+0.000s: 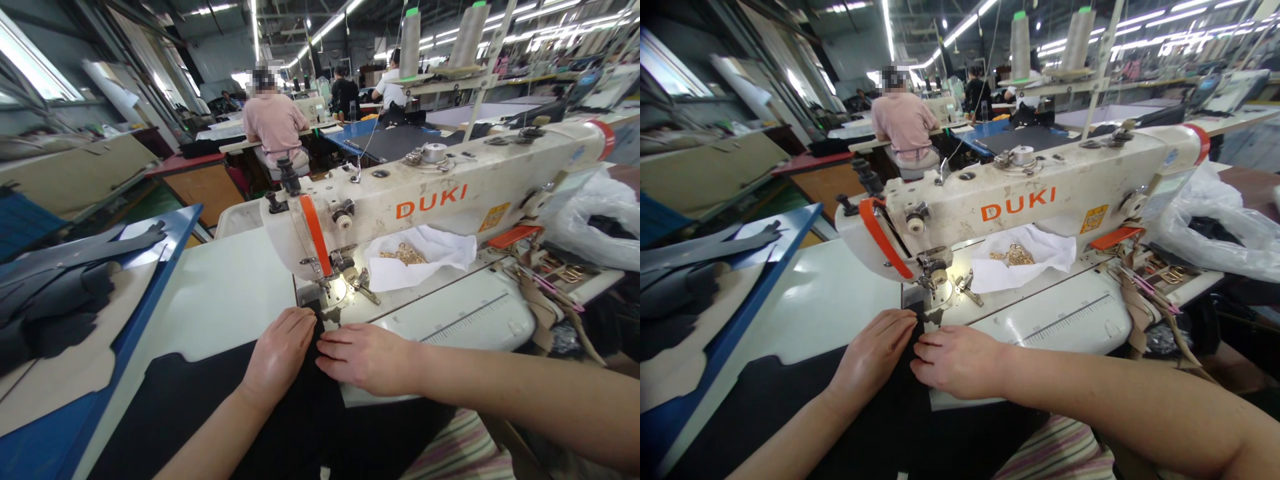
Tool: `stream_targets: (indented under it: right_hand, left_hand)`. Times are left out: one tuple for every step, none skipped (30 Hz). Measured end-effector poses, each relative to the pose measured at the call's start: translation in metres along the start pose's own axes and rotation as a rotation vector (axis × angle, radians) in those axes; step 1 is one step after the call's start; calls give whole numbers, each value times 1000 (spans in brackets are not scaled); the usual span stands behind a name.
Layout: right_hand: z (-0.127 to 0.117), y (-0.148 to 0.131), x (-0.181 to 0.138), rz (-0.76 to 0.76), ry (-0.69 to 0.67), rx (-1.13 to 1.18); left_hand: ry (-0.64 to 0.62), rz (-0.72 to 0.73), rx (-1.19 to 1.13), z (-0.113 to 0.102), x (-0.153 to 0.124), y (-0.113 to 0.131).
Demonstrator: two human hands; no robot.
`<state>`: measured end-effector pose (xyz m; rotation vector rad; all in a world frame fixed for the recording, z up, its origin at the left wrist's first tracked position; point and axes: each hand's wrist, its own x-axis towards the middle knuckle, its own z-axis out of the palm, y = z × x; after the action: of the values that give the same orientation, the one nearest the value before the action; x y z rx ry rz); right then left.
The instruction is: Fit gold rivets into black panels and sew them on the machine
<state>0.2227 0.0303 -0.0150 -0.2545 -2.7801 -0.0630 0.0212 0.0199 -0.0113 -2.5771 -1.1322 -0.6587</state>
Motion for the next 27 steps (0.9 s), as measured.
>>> stream_targets:
  right_hand:
    - [0, 0, 0, 4, 1, -2]
    - [0, 0, 0, 8, 2, -3]
    - [0, 0, 0, 9, 2, -5]
    - [0, 0, 0, 10, 2, -6]
    - [0, 0, 0, 11, 1, -6]
    - [0, 0, 0, 11, 0, -5]
    - [0, 0, 0, 11, -2, -4]
    - [1, 0, 0, 11, -4, -3]
    - [1, 0, 0, 12, -6, 0]
    - [1, 0, 0, 12, -6, 3]
    - [1, 0, 0, 13, -5, 5]
    - [1, 0, -1, 12, -4, 7]
    - [1, 0, -1, 11, -5, 9]
    - [1, 0, -1, 10, -7, 10]
    - [1, 0, -1, 10, -9, 9]
    - [1, 0, -1, 10, -11, 7]
    - [1, 0, -1, 10, -9, 5]
    - [1, 0, 0, 12, -6, 4]
    - [0, 0, 0, 11, -4, 3]
    - [0, 0, 0, 10, -5, 4]
    - [0, 0, 0, 9, -8, 7]
    - [0, 0, 0, 8, -13, 9]
    - [-1, 0, 0, 9, -17, 10]
    - [-1, 0, 0, 10, -20, 10]
    - [-1, 0, 0, 10, -21, 9]
    - [-1, 0, 0, 12, -21, 6]
    - [-2, 0, 0, 12, -22, 5]
  left_hand:
    - [2, 3, 1, 0, 0, 0]
    - [2, 5, 1, 0, 0, 1]
    - [5, 5, 1, 0, 0, 1]
    - [6, 2, 0, 0, 0, 1]
    - [5, -4, -2, -1, 0, 1]
    - [2, -10, -4, -1, 0, 1]
    - [-2, -14, -6, -1, -1, 1]
    - [-4, -18, -7, -1, -1, 1]
    - [-5, -20, -8, -2, -1, 1]
    - [-5, -19, -10, -2, -1, 1]
    - [1, -17, -12, -2, -1, 1]
    - [6, -18, -15, -2, -1, 1]
    - [11, -22, -16, -1, -1, 1]
    - [12, -23, -15, -1, -1, 1]
    - [11, -20, -13, -1, -1, 1]
    - [11, -15, -8, -1, -1, 1]
    - [9, -9, -4, -1, -1, 1]
    - [6, -2, -1, -1, -1, 1]
    - [8, 3, 0, -1, -1, 1]
    - [10, 3, -1, -1, -1, 1]
    - [12, 0, -2, -1, -1, 1]
    - [13, -4, -4, -1, -1, 1]
    - [13, -8, -5, -1, -1, 1]
    - [14, -13, -5, -1, -1, 1]
    - [11, -18, -8, -1, -1, 1]
    - [10, -23, -13, -1, -1, 1]
    - [12, -27, -21, -1, -1, 1]
